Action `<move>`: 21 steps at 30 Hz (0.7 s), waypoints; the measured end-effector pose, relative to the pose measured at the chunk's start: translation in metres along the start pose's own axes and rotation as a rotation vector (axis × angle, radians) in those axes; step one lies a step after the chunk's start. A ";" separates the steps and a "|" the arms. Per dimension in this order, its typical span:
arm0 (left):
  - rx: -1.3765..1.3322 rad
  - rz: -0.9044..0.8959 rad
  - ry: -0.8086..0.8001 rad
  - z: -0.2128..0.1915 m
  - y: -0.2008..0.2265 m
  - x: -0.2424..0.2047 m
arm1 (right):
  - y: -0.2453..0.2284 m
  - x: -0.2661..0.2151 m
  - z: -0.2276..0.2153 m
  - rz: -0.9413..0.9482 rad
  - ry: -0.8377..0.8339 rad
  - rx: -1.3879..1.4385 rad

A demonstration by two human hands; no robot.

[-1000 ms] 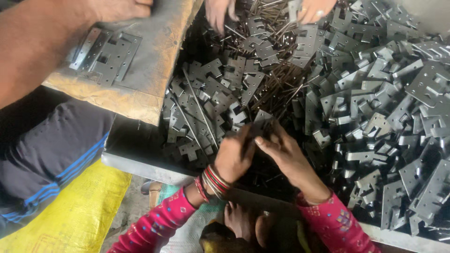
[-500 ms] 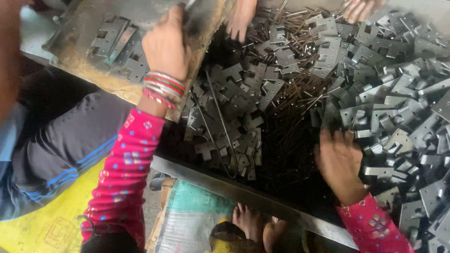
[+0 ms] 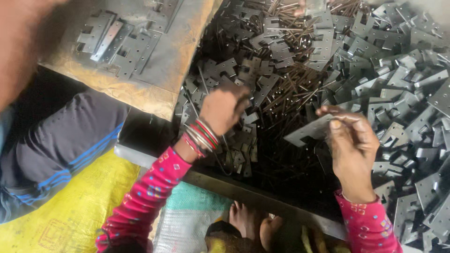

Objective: The person sits on the floor and assembles metal hardware by inserting pins into bracket-like components. They pick up brackets and pins from a large bin, align the parts, and insert the pins by hand, then place the assembled units into a separate pile.

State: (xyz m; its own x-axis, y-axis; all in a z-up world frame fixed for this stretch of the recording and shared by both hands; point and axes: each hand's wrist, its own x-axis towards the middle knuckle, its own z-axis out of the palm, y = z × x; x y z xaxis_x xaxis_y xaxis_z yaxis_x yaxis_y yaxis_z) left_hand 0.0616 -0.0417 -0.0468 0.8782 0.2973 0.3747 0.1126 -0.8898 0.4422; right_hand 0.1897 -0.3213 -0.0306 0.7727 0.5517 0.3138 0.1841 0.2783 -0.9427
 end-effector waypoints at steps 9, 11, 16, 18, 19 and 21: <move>0.527 0.155 -0.549 0.074 0.005 -0.047 | -0.008 0.014 -0.014 0.357 0.080 0.875; 0.561 0.121 -0.607 0.083 0.002 -0.051 | -0.007 0.014 -0.011 0.489 0.046 0.553; 0.374 0.126 -0.473 0.073 -0.009 -0.045 | 0.007 -0.001 0.002 0.522 -0.221 -0.052; 0.290 0.043 -0.576 0.061 -0.009 -0.037 | 0.021 -0.005 0.007 0.410 -0.559 -0.666; 0.289 0.004 -0.648 0.055 -0.008 -0.034 | 0.028 -0.008 0.011 0.389 -0.703 -0.816; 0.188 -0.071 -0.678 0.041 -0.004 -0.032 | 0.040 -0.021 0.020 0.342 -0.994 -1.109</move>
State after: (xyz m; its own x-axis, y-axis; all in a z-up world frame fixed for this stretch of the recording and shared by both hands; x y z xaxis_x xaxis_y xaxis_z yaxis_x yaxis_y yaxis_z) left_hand 0.0521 -0.0617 -0.0943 0.9550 0.1300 -0.2665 0.2048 -0.9392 0.2756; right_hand 0.1689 -0.3065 -0.0722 0.2465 0.8783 -0.4096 0.7840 -0.4292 -0.4485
